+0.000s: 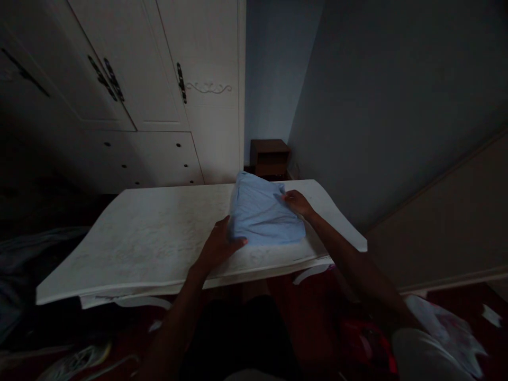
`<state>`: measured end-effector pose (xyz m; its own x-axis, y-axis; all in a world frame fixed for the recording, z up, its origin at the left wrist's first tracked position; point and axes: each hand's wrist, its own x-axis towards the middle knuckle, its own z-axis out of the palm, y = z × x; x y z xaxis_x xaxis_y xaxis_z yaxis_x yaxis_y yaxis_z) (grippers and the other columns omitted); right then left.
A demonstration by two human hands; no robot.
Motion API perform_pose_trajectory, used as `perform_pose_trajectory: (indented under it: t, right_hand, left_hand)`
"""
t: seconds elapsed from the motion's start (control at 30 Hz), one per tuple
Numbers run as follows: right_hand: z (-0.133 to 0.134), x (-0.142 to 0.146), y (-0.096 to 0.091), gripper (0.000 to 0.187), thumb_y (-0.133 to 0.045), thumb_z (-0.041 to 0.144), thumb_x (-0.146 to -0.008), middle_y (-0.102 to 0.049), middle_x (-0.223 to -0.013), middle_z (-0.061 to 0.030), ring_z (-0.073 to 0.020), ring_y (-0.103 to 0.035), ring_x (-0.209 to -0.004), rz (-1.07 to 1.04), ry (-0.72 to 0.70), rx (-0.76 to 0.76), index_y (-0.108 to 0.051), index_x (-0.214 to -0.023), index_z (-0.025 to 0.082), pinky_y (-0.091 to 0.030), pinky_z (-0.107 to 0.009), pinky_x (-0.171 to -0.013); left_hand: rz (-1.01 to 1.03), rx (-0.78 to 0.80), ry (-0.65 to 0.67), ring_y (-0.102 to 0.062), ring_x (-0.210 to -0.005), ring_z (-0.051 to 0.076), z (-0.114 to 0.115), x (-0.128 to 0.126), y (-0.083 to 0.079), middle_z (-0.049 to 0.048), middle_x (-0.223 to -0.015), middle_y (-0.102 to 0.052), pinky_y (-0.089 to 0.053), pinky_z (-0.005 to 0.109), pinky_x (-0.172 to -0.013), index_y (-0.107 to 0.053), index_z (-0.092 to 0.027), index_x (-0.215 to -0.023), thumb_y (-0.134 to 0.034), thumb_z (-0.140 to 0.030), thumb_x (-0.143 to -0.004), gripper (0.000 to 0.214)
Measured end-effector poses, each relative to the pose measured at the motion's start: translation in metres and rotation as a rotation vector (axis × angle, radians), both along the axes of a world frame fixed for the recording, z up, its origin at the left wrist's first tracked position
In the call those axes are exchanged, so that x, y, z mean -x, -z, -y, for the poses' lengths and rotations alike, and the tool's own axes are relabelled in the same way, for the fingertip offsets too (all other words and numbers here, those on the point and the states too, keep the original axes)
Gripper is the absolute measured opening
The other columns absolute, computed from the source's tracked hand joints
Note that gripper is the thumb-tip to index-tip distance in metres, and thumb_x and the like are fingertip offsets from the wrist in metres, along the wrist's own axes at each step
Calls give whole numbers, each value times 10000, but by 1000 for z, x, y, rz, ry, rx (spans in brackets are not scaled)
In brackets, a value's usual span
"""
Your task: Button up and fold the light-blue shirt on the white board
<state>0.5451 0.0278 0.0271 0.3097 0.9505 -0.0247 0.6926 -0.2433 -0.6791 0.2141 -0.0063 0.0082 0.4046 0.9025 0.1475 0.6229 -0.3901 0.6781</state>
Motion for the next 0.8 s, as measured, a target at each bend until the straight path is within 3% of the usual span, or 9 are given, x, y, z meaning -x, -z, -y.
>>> perform_pose_trajectory:
  t: [0.07, 0.17, 0.23, 0.33, 0.53, 0.7, 0.8]
  right_hand:
    - [21, 5, -1, 432, -554, 430, -885, -580, -1305, -143, -248, -559, -1180, 72, -80, -143, -584, -1221, 161, -472, -353, -955]
    - [58, 20, 0, 455, -547, 474, -892, -515, -1402, -115, -269, -444, -1320, 242, -344, -331, -577, -1271, 224, -366, -454, -1098]
    - [80, 29, 4, 470, -510, 497, -915, -466, -1458, -101, -274, -406, -1356, 333, -441, -333, -566, -1303, 238, -320, -476, -1134]
    - [104, 33, 17, 499, -456, 499, -947, -432, -1487, -119, -276, -383, -1378, 430, -444, -308, -541, -1347, 213, -297, -483, -1147]
    - [119, 20, 51, 572, -347, 473, -995, -194, -1601, -75, -231, -161, -1478, 510, -479, -254, -253, -1522, 271, -178, -497, -1193]
    - [120, 15, 51, 695, -340, 533, -980, -31, -1621, -61, -223, -35, -1490, 457, -496, -224, -62, -1556, 261, -139, -467, -1210]
    - [120, 13, 49, 719, -310, 569, -974, -46, -1619, -67, -225, -54, -1489, 394, -491, -209, -50, -1557, 240, -132, -471, -1213]
  left_hand:
    - [-32, -201, 87, -435, -1338, 302, 7, 3, 7, 170, -1473, -409, -413, 458, -1073, -323, -171, -1444, -686, -459, -764, 823]
    - [-100, -398, 154, -437, -1339, 289, 9, 7, 14, 152, -1466, -430, -413, 478, -1077, -412, -198, -1397, -622, -369, -844, 616]
    - [-140, -500, 189, -487, -1299, 276, 8, 8, 17, 139, -1422, -492, -443, 467, -1052, -520, -214, -1307, -577, -315, -884, 439]
    - [-185, -593, 236, -569, -1213, 262, 8, 9, 20, 124, -1292, -613, -492, 454, -999, -625, -223, -1173, -525, -229, -906, 285]
    - [-173, -525, 160, -592, -1197, 251, 17, 9, 33, 112, -1290, -625, -558, 397, -918, -648, -234, -1163, -460, -168, -918, 316]
    - [-229, -407, 19, -546, -1251, 286, 21, 4, 29, 122, -1403, -533, -578, 417, -879, -633, -221, -1187, -446, -167, -906, 342]
    - [-255, -390, 0, -491, -1307, 294, 21, 4, 26, 130, -1457, -469, -574, 423, -886, -632, -200, -1163, -430, -162, -899, 334]
